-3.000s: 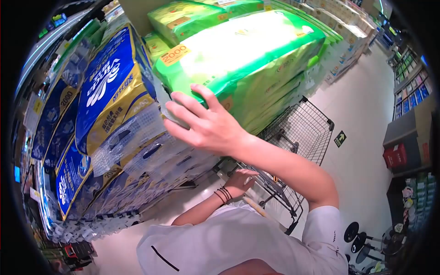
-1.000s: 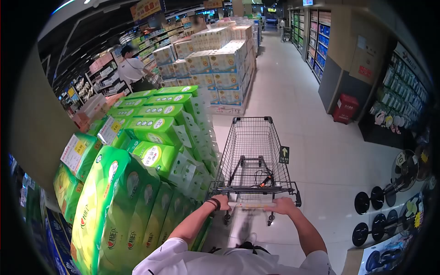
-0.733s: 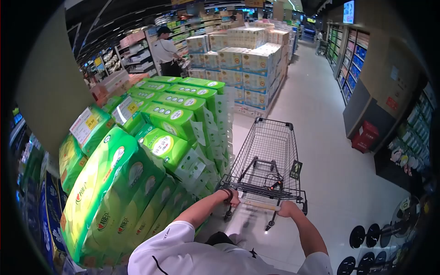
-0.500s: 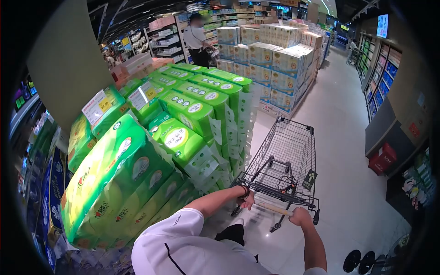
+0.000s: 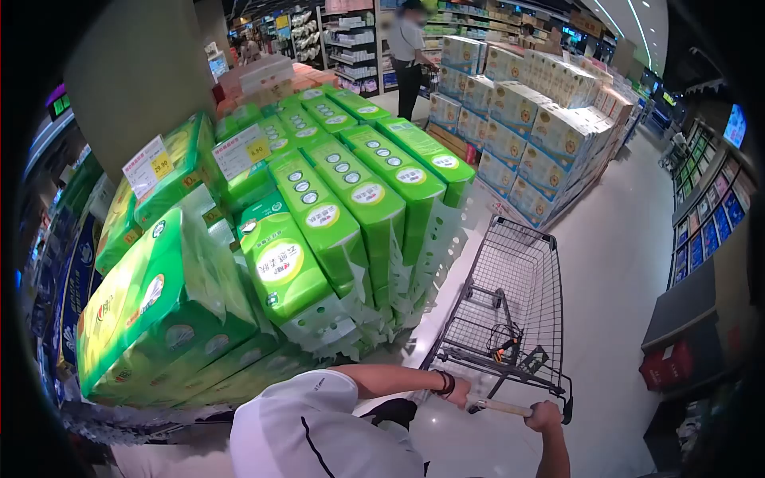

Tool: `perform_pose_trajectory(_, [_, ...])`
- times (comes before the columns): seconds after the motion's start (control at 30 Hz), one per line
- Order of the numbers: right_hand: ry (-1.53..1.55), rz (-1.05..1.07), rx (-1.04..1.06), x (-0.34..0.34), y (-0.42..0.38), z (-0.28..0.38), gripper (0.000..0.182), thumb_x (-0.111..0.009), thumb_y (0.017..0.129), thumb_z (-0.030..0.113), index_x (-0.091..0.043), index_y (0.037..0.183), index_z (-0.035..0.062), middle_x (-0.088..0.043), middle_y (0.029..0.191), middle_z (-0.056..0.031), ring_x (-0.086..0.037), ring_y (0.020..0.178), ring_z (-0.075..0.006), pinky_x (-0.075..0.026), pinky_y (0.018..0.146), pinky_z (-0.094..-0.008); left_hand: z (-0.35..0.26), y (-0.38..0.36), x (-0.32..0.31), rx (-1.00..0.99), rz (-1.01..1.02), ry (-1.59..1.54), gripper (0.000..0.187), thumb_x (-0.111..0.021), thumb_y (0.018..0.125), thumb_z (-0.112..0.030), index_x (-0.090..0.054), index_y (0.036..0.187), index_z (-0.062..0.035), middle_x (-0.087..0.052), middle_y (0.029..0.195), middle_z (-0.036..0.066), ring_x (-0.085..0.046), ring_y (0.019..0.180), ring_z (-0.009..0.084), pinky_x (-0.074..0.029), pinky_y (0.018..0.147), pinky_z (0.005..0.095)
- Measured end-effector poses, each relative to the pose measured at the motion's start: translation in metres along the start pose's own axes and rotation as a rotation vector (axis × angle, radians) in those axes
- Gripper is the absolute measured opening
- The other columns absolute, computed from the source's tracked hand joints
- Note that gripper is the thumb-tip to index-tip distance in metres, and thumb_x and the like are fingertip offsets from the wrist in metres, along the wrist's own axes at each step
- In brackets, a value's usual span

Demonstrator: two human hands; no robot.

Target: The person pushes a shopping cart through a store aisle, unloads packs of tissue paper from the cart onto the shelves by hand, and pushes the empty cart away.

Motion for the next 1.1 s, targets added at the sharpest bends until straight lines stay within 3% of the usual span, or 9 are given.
perform_pose_trajectory(0.2, [-0.083, -0.011, 0.067, 0.032, 0.074, -0.058, 0.03, -0.069, 0.068, 0.035, -0.08, 0.087, 0.0147, -0.076, 0.086, -0.0164, -0.074, 0.086, -0.036, -0.06, 0.083, -0.0455, -0.048, 0.015, 0.066, 0.162, 0.021, -0.146, 0.04, -0.078, 0.079, -0.03, -0.067, 0.08, 0.0078, -0.067, 0.069, 0.017, -0.064, 0.052, 0.0284, -0.053, 0.049, 0.0425])
perform_pose_trajectory(0.3, [-0.123, -0.039, 0.102, 0.051, 0.109, -0.084, 0.028, -0.07, 0.067, 0.034, -0.079, 0.085, 0.0147, -0.076, 0.085, -0.0158, -0.074, 0.084, -0.0357, -0.06, 0.082, -0.0455, -0.048, 0.037, 0.083, 0.079, -0.072, -0.192, 0.038, -0.078, 0.079, -0.029, -0.068, 0.082, 0.0082, -0.069, 0.073, 0.019, -0.067, 0.054, 0.0296, -0.054, 0.049, 0.0432])
perform_pose_trajectory(0.6, [-0.153, -0.182, 0.259, 0.083, 0.2, -0.134, 0.026, -0.073, 0.061, 0.035, -0.078, 0.078, 0.0157, -0.073, 0.074, -0.012, -0.073, 0.073, -0.0335, -0.06, 0.072, -0.0457, -0.029, 0.108, 0.121, -0.12, -0.389, -0.029, 0.054, -0.075, 0.079, -0.045, -0.074, 0.087, 0.0083, -0.071, 0.074, 0.024, -0.072, 0.077, 0.0421, -0.058, 0.077, 0.0458])
perform_pose_trajectory(0.7, [-0.153, -0.232, 0.309, 0.101, 0.228, -0.14, 0.025, -0.073, 0.06, 0.035, -0.078, 0.076, 0.0162, -0.072, 0.07, -0.0113, -0.073, 0.069, -0.0327, -0.059, 0.068, -0.0448, -0.03, 0.113, 0.146, -0.134, -0.406, -0.074, 0.067, -0.07, 0.084, -0.059, -0.073, 0.085, 0.0082, -0.07, 0.076, 0.026, -0.07, 0.078, 0.043, -0.056, 0.078, 0.0488])
perform_pose_trajectory(0.8, [-0.15, -0.285, 0.315, 0.119, 0.264, -0.15, 0.026, -0.073, 0.059, 0.037, -0.078, 0.074, 0.0167, -0.071, 0.067, -0.0117, -0.072, 0.066, -0.0328, -0.059, 0.065, -0.0439, -0.05, 0.103, 0.186, 0.016, -0.389, -0.129, 0.084, -0.052, 0.092, -0.074, -0.072, 0.077, 0.0054, -0.069, 0.071, 0.024, -0.07, 0.075, 0.0418, -0.055, 0.076, 0.0508])
perform_pose_trajectory(0.9, [-0.15, -0.309, 0.388, 0.138, 0.305, -0.164, 0.027, -0.075, 0.058, 0.038, -0.078, 0.073, 0.017, -0.07, 0.065, -0.0112, -0.071, 0.065, -0.0335, -0.059, 0.066, -0.0443, -0.053, 0.113, 0.214, 0.016, -0.492, -0.165, 0.096, -0.034, 0.095, -0.083, -0.069, 0.067, 0.0022, -0.066, 0.065, 0.022, -0.069, 0.073, 0.0402, -0.054, 0.071, 0.0509])
perform_pose_trajectory(0.93, [-0.14, -0.303, 0.42, 0.149, 0.318, -0.161, 0.029, -0.076, 0.059, 0.041, -0.078, 0.075, 0.0166, -0.07, 0.065, -0.0113, -0.071, 0.066, -0.0337, -0.058, 0.066, -0.045, -0.063, 0.104, 0.231, 0.059, -0.512, -0.11, 0.079, -0.044, 0.098, -0.073, -0.069, 0.073, -0.0026, -0.066, 0.068, 0.018, -0.068, 0.073, 0.0385, -0.054, 0.071, 0.049])
perform_pose_trajectory(1.03, [-0.066, -0.258, 0.466, 0.195, 0.336, -0.165, 0.039, -0.078, 0.066, 0.048, -0.077, 0.082, 0.0132, -0.071, 0.071, -0.0118, -0.072, 0.07, -0.0339, -0.058, 0.068, -0.0463, -0.043, 0.134, 0.266, -0.02, -0.921, -0.019, 0.053, -0.057, 0.099, -0.056, -0.067, 0.083, -0.0062, -0.067, 0.081, 0.014, -0.068, 0.079, 0.0364, -0.054, 0.073, 0.0475])
perform_pose_trajectory(1.1, [0.17, -0.234, 0.564, 0.229, 0.339, -0.158, 0.043, -0.078, 0.074, 0.05, -0.075, 0.088, 0.0095, -0.072, 0.078, -0.0124, -0.072, 0.074, -0.0334, -0.057, 0.07, -0.046, -0.051, 0.135, 0.313, 0.025, -1.329, -0.087, 0.031, -0.066, 0.096, -0.039, -0.064, 0.092, -0.008, -0.065, 0.093, 0.011, -0.067, 0.089, 0.0345, -0.054, 0.076, 0.0468])
Point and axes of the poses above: each hand's wrist, its own y-axis towards the middle knuckle, its own x-axis out of the back of the hand, z = x × y, the point moved 1 cm from there along y, towards the middle knuckle
